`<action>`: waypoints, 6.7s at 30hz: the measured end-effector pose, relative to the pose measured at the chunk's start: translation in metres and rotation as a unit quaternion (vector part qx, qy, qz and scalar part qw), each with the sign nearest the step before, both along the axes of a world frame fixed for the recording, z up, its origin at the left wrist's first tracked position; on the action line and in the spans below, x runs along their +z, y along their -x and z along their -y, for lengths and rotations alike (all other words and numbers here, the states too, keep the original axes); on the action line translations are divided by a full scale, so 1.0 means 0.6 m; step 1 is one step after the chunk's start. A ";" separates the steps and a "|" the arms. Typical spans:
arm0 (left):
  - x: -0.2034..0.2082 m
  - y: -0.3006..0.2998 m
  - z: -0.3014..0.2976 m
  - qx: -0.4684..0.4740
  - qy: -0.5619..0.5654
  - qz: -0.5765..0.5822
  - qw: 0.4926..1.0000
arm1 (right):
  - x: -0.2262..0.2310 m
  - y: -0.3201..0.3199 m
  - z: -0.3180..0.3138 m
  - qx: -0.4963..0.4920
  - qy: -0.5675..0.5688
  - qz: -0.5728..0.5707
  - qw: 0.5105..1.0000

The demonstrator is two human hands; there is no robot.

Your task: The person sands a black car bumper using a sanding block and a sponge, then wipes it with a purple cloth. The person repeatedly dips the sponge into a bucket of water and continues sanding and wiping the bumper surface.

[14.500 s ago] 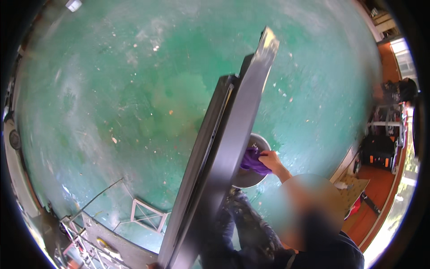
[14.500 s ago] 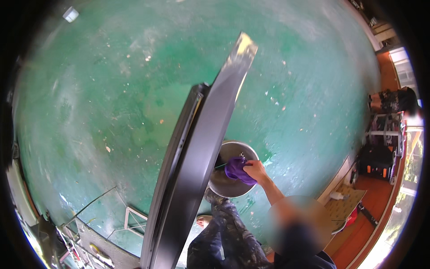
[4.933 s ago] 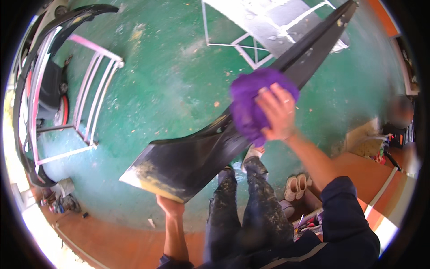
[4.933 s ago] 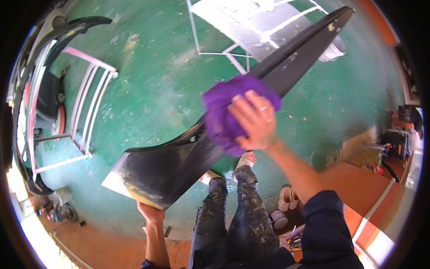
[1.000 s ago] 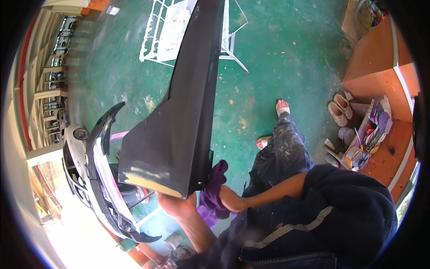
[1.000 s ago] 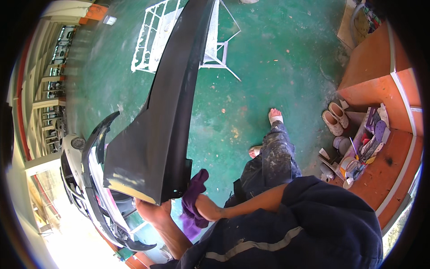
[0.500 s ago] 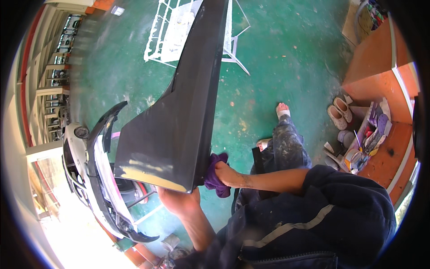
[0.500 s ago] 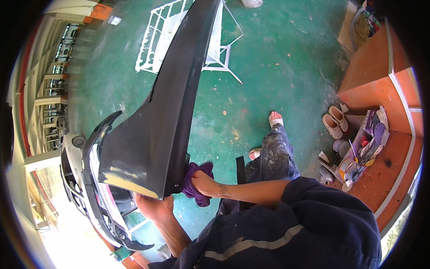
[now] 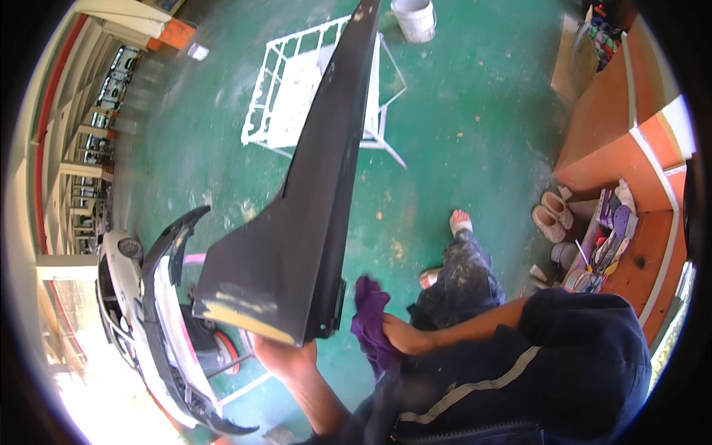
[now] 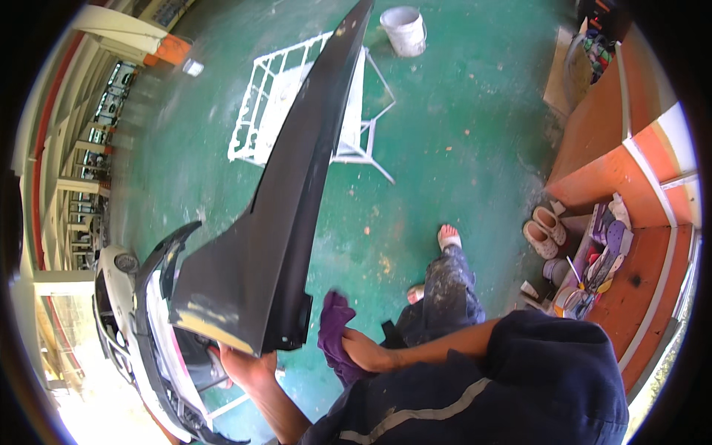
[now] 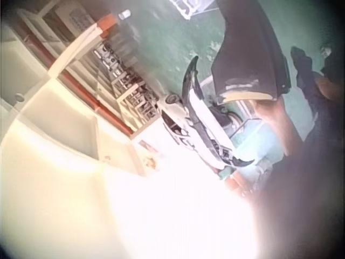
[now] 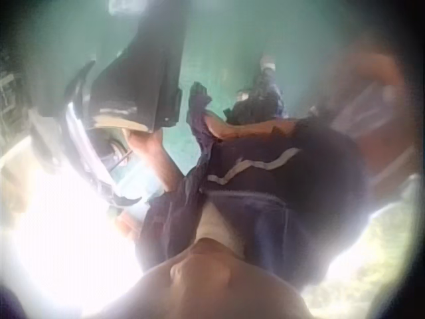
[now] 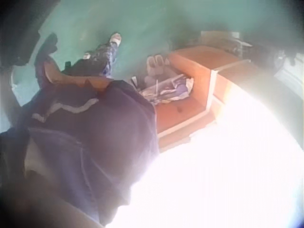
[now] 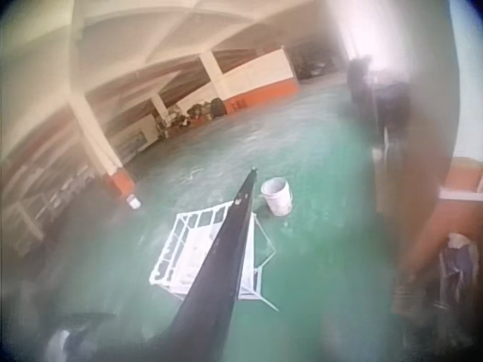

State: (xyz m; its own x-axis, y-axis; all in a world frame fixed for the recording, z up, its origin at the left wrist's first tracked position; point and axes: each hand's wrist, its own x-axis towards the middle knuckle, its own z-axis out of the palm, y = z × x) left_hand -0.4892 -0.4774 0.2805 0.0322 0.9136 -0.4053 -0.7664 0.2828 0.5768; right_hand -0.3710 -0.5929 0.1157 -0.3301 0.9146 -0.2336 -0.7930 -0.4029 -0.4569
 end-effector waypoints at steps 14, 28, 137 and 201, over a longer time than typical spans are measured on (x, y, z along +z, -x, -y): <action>0.059 -0.024 -0.005 0.035 0.005 -0.038 0.999 | 0.182 -0.176 -0.261 -0.278 -0.404 0.663 0.566; 0.012 -0.145 -0.148 -0.078 0.069 -0.191 0.976 | -0.036 -0.535 -0.757 -0.090 -0.035 0.792 0.603; -0.503 -1.595 -1.704 -0.408 0.197 -0.497 0.740 | -0.364 -1.512 -1.667 -0.331 0.311 -0.170 0.875; -0.518 -1.548 -1.646 -0.473 0.203 -0.389 0.764 | -0.422 -2.061 -1.995 -0.393 0.290 0.363 0.794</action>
State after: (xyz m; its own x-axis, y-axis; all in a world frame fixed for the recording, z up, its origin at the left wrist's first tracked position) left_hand 0.4396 0.5102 -0.0300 0.2041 0.4244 -0.8822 0.4224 0.7748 0.4704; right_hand 0.8657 0.6042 -0.1375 0.7025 0.4402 -0.5591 -0.5169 -0.2243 -0.8261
